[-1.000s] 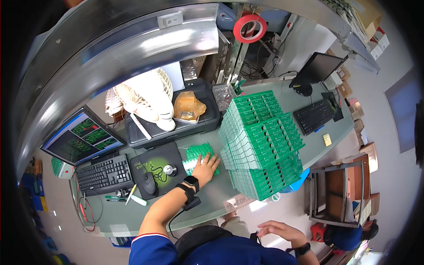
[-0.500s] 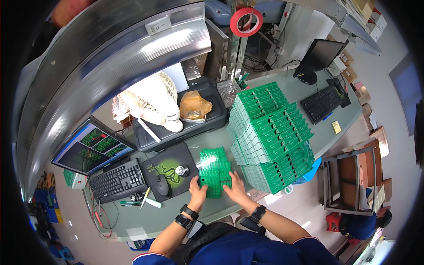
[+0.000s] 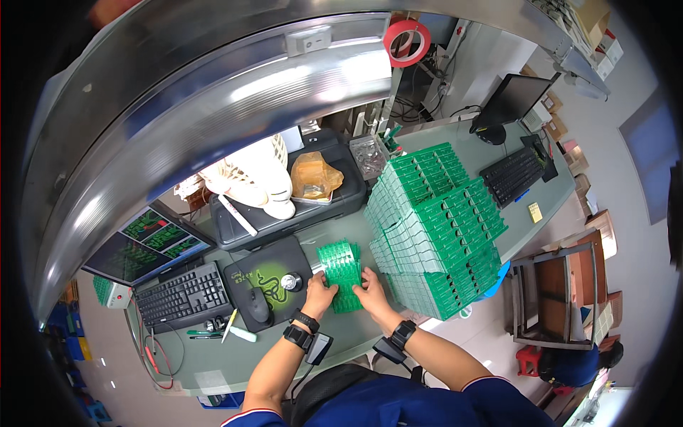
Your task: The person is using probes to test or inspect green circuit boards while viewing data on a monitor, then organizes the boards.
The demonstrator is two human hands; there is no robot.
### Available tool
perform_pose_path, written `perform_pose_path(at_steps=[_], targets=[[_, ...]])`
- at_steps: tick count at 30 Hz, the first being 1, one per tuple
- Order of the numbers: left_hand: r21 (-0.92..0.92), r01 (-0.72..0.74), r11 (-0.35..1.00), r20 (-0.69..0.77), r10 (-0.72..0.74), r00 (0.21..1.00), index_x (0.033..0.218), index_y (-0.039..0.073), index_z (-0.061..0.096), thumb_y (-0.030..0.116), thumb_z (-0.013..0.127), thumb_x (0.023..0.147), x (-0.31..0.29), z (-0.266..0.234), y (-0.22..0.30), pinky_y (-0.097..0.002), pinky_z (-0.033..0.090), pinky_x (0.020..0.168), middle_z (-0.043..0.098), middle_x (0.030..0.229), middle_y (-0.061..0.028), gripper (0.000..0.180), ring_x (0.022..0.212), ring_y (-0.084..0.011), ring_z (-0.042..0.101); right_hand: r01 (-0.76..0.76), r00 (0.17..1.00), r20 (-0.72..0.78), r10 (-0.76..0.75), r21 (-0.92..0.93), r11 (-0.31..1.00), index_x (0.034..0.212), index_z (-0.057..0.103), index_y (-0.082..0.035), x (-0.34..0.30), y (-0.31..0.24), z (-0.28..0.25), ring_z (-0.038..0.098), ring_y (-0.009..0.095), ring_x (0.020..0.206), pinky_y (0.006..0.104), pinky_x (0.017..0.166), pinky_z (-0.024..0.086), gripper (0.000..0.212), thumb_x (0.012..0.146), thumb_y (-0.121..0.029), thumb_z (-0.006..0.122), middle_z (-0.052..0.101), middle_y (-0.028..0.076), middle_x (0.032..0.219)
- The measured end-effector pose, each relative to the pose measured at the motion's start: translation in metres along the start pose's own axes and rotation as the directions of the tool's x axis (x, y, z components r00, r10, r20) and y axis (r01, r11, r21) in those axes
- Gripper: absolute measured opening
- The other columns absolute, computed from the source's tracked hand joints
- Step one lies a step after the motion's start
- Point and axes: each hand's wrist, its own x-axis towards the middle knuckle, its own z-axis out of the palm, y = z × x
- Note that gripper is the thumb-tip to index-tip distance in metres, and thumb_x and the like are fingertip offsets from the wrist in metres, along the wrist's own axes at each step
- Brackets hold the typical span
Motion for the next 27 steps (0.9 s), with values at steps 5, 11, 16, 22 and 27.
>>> perform_pose_path(at_steps=[5,11,16,22,27], targets=[[0.126,-0.022,0.992,-0.093,0.034,0.995,0.127,-0.008,0.045,0.011,0.07,0.076,-0.003,0.005,0.005,-0.0291,0.049,0.079,0.048,0.112,-0.0129,0.06,0.087,-0.0158,0.053,-0.226,0.974,0.121,0.193,0.397,0.889,0.119,0.053,0.004,0.015,-0.011,-0.002,0.058,0.014,0.087,0.0278,0.077,0.047,0.039,0.083,-0.005,0.064,0.063,0.008,0.104],[0.0,-0.016,1.0,-0.039,0.016,0.999,0.128,-0.003,0.046,0.017,0.074,0.074,-0.016,-0.001,0.02,-0.0318,0.047,0.083,0.048,0.114,-0.0163,0.064,0.091,-0.0214,0.053,-0.321,0.946,0.203,0.254,0.454,0.831,0.113,0.053,0.001,0.006,-0.02,-0.001,0.058,0.014,0.093,0.0275,0.08,0.047,0.029,0.086,-0.003,0.063,0.062,0.008,0.104],[-0.245,-0.141,0.959,-0.111,0.117,0.987,0.108,-0.001,0.057,0.016,0.076,0.073,-0.029,-0.01,0.008,-0.0298,0.043,0.068,0.051,0.098,-0.0093,0.044,0.078,-0.0148,0.047,-0.101,0.961,0.271,-0.048,0.508,0.855,0.111,0.052,-0.001,-0.013,-0.027,-0.018,0.056,0.011,0.096,0.026,0.085,0.044,0.023,0.089,-0.001,0.06,0.06,0.005,0.105],[-0.073,-0.326,0.943,-0.096,0.318,0.943,0.088,0.003,0.06,0.012,0.078,0.073,-0.068,-0.023,0.041,-0.0281,0.038,0.06,0.053,0.08,-0.0028,0.026,0.073,-0.0149,0.045,0.165,0.93,0.27,-0.248,0.296,0.941,0.108,0.053,-0.004,-0.028,-0.035,-0.041,0.053,0.014,0.106,0.03,0.094,0.041,0.02,0.089,-0.004,0.059,0.06,0.005,0.11],[0.073,-0.495,0.866,-0.124,0.5,0.857,0.09,0.004,0.057,0.009,0.074,0.074,-0.083,-0.018,0.041,-0.0343,0.042,0.076,0.059,0.091,-0.0094,0.024,0.085,-0.0258,0.052,0.294,0.882,0.248,-0.401,0.373,0.88,0.109,0.056,-0.005,-0.037,-0.037,-0.044,0.053,0.017,0.109,0.0321,0.097,0.039,0.024,0.085,-0.002,0.06,0.06,0.008,0.112]])
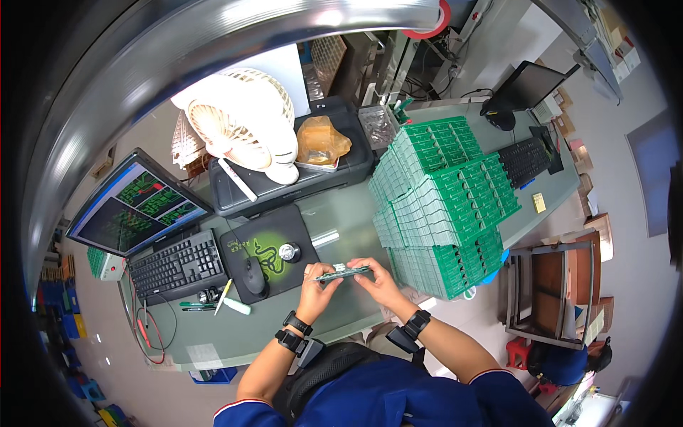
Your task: The person is using probes to test or inspect green circuit boards while viewing data on a monitor, then organizes the boards.
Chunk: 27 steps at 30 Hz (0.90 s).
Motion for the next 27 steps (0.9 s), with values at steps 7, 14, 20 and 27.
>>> perform_pose_path(at_steps=[7,14,20,27], targets=[[0.043,-0.038,0.998,0.042,0.036,0.998,0.096,0.004,0.055,0.005,0.072,0.072,-0.004,0.015,-0.005,-0.035,0.041,0.078,0.057,0.091,-0.0093,0.029,0.088,-0.0264,0.05,0.013,1.0,0.016,-0.012,-0.077,0.997,0.115,0.052,-0.007,-0.005,0.013,-0.003,0.042,0.022,0.127,0.0347,0.106,0.031,0.039,0.078,0.006,0.058,0.053,0.009,0.127],[0.094,-0.051,0.994,-0.01,0.052,0.999,0.1,0.005,0.055,0.003,0.07,0.07,-0.008,0.029,-0.019,-0.0369,0.041,0.078,0.055,0.091,-0.0089,0.033,0.088,-0.0278,0.049,-0.062,0.998,0.009,0.061,0.163,0.985,0.123,0.047,-0.005,-0.006,0.012,0.012,0.044,0.02,0.124,0.0325,0.103,0.034,0.049,0.076,0.009,0.053,0.048,0.008,0.132],[0.14,-0.066,0.988,0.197,0.038,0.98,0.099,0.006,0.056,0.015,0.072,0.076,-0.013,0.01,-0.032,-0.0398,0.039,0.08,0.059,0.093,-0.01,0.029,0.094,-0.0324,0.054,-0.146,0.971,0.207,0.116,0.135,0.98,0.121,0.051,-0.003,-0.004,0.007,-0.002,0.05,0.015,0.112,0.031,0.096,0.04,0.037,0.084,-0.002,0.058,0.055,0.007,0.121],[-0.099,-0.137,0.986,0.723,0.166,0.671,0.097,0.004,0.057,0.029,0.065,0.086,-0.015,-0.085,0.084,-0.0394,0.044,0.074,0.057,0.087,-0.013,0.028,0.084,-0.0331,0.057,-0.157,0.879,0.399,0.263,-0.279,0.947,0.122,0.053,-0.006,-0.053,-0.179,-0.015,0.055,0.015,0.091,0.028,0.075,0.045,0.038,0.091,-0.026,0.059,0.056,0.007,0.106]])
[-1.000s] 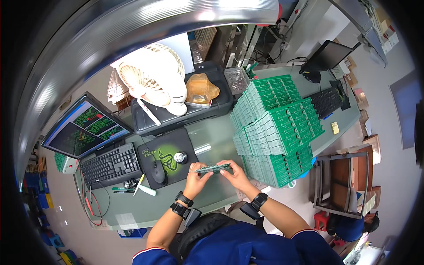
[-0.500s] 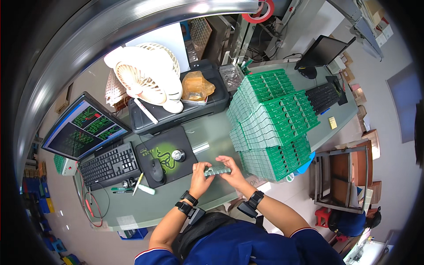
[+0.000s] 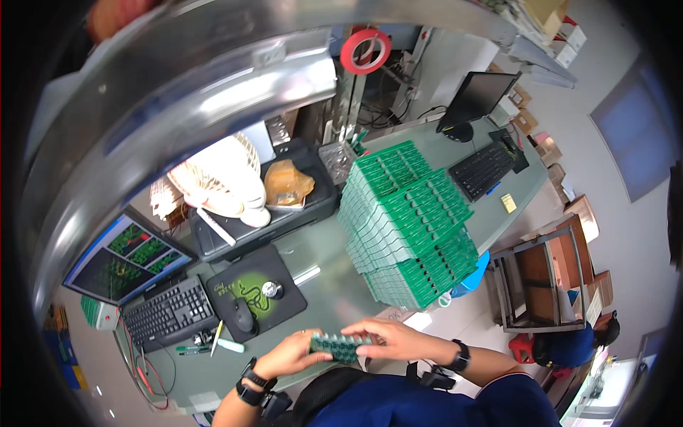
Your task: The person is using probes to test or inspect green circuit boards while viewing data on a monitor, then organizes the boards.
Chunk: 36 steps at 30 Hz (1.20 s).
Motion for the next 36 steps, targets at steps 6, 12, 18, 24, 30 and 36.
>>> perform_pose_path(at_steps=[6,12,18,24,30,36], targets=[[-0.199,-0.106,0.974,-0.029,0.102,0.994,0.098,0.001,0.057,0.02,0.071,0.085,0.04,-0.061,0.102,-0.0309,0.048,0.075,0.061,0.091,-0.0055,0.027,0.082,-0.0146,0.059,0.11,0.937,-0.289,-0.197,-0.29,0.951,0.112,0.06,-0.004,-0.044,-0.084,-0.044,0.061,0.013,0.073,0.0279,0.063,0.049,0.03,0.089,-0.023,0.062,0.065,0.008,0.094],[-0.672,-0.262,0.693,-0.503,-0.167,0.848,0.113,0.005,0.05,0.008,0.065,0.087,0.083,-0.095,0.179,-0.0247,0.048,0.079,0.058,0.103,-0.0022,0.03,0.09,-0.0079,0.056,0.181,0.842,-0.522,-0.139,0.031,0.983,0.103,0.057,0.003,-0.032,-0.147,-0.128,0.062,0.008,0.066,0.0223,0.056,0.048,0.024,0.092,-0.017,0.061,0.061,0.003,0.076],[-0.606,-0.264,0.75,-0.507,-0.109,0.855,0.115,0.003,0.051,0.006,0.06,0.09,0.183,-0.154,0.157,-0.0337,0.053,0.084,0.064,0.105,-0.0069,0.027,0.095,-0.017,0.063,0.239,0.814,-0.51,-0.279,-0.143,0.96,0.101,0.059,0.004,0.005,-0.13,-0.236,0.059,0.008,0.07,0.0237,0.06,0.045,0.023,0.089,-0.016,0.063,0.062,0.003,0.077],[-0.605,-0.071,0.793,-0.476,-0.289,0.831,0.112,0.002,0.054,0.006,0.059,0.091,0.234,-0.156,0.135,-0.0323,0.054,0.082,0.064,0.102,-0.0064,0.022,0.093,-0.0152,0.063,0.243,0.866,-0.436,-0.247,-0.065,0.968,0.091,0.064,0.004,0.04,-0.067,-0.295,0.059,0.011,0.07,0.0276,0.063,0.046,0.02,0.084,-0.015,0.068,0.065,0.006,0.08],[-0.526,0.132,0.84,-0.459,-0.411,0.788,0.115,-0.003,0.053,0.006,0.057,0.092,0.255,-0.151,0.131,-0.0302,0.054,0.08,0.063,0.105,-0.0085,0.025,0.091,-0.0159,0.063,0.158,0.917,-0.363,-0.164,-0.046,0.986,0.087,0.066,0.001,0.054,-0.03,-0.32,0.061,0.016,0.069,0.0316,0.062,0.048,0.021,0.08,-0.018,0.069,0.066,0.008,0.076],[-0.147,0.407,0.902,-0.512,-0.421,0.749,0.119,-0.001,0.056,0.01,0.064,0.088,0.258,-0.141,0.121,-0.0208,0.044,0.067,0.063,0.097,-0.0047,0.034,0.077,-0.0058,0.056,0.102,0.808,-0.408,-0.426,-0.615,0.782,0.089,0.059,-0.005,0.034,-0.022,-0.322,0.064,0.022,0.075,0.0357,0.064,0.048,0.024,0.086,-0.028,0.062,0.066,0.007,0.082]])
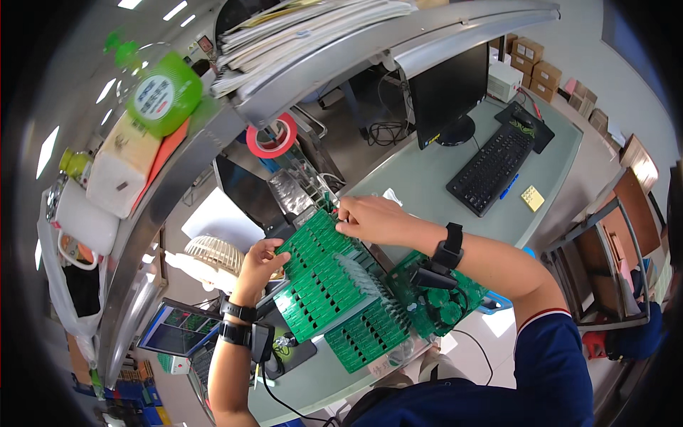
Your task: The person is using probes to test or inspect green circuit boards while viewing data on a monitor, then organizes the boards.
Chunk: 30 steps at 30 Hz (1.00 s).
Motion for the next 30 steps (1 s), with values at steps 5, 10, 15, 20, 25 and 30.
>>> perform_pose_path(at_steps=[5,10,15,20,25,30], targets=[[-0.302,-0.262,0.917,-0.221,0.2,0.955,0.127,0.001,0.049,0.035,0.041,0.101,0.01,0.014,-0.043,-0.0299,0.04,0.092,0.053,0.121,-0.0074,0.044,0.111,-0.0154,0.049,0.095,0.99,0.105,-0.098,0.036,0.995,0.093,0.056,-0.007,-0.023,0.021,-0.008,0.062,0.03,0.087,0.0419,0.071,0.049,0.023,0.086,-0.029,0.06,0.062,0.009,0.09],[-0.513,-0.334,0.79,-0.18,0.282,0.942,0.112,0.0,0.052,0.039,0.033,0.102,0.029,0.029,-0.064,-0.0325,0.042,0.094,0.056,0.11,-0.0096,0.044,0.102,-0.0166,0.053,0.364,0.931,0.009,-0.366,-0.121,0.924,0.09,0.053,-0.011,-0.028,0.026,0.014,0.062,0.026,0.087,0.0397,0.073,0.049,0.033,0.077,-0.036,0.069,0.057,0.004,0.087],[-0.338,-0.406,0.849,-0.338,0.293,0.894,0.095,0.001,0.056,0.035,0.027,0.104,0.035,0.044,-0.055,-0.0312,0.042,0.091,0.058,0.104,-0.0109,0.046,0.094,-0.0166,0.054,0.449,0.878,-0.061,-0.474,-0.232,0.863,0.088,0.053,-0.011,-0.027,0.03,0.019,0.061,0.022,0.082,0.0356,0.07,0.047,0.028,0.08,-0.035,0.065,0.057,0.003,0.084],[-0.255,-0.434,0.864,-0.341,0.34,0.876,0.091,0.001,0.055,0.034,0.023,0.104,0.042,0.046,-0.062,-0.0316,0.042,0.087,0.058,0.099,-0.0111,0.047,0.09,-0.0174,0.053,0.448,0.883,-0.078,-0.463,-0.153,0.881,0.084,0.053,-0.011,-0.025,0.032,0.028,0.061,0.021,0.08,0.0349,0.07,0.045,0.023,0.082,-0.032,0.063,0.058,0.002,0.081],[-0.285,-0.541,0.791,-0.432,0.398,0.809,0.087,0.002,0.052,0.034,0.024,0.104,0.046,0.054,-0.061,-0.034,0.041,0.089,0.058,0.094,-0.0122,0.046,0.089,-0.0184,0.053,0.402,0.908,-0.083,-0.412,-0.109,0.909,0.084,0.053,-0.011,-0.028,0.036,0.028,0.061,0.021,0.08,0.0351,0.07,0.045,0.023,0.082,-0.032,0.062,0.058,0.002,0.08],[-0.326,-0.63,0.705,-0.461,0.464,0.757,0.084,0.002,0.05,0.031,0.024,0.104,0.046,0.059,-0.055,-0.0372,0.04,0.088,0.056,0.088,-0.0124,0.044,0.089,-0.0214,0.052,0.453,0.881,-0.091,-0.464,-0.117,0.884,0.084,0.053,-0.011,-0.026,0.034,0.027,0.061,0.021,0.081,0.0352,0.071,0.045,0.024,0.082,-0.033,0.062,0.058,0.002,0.081]])
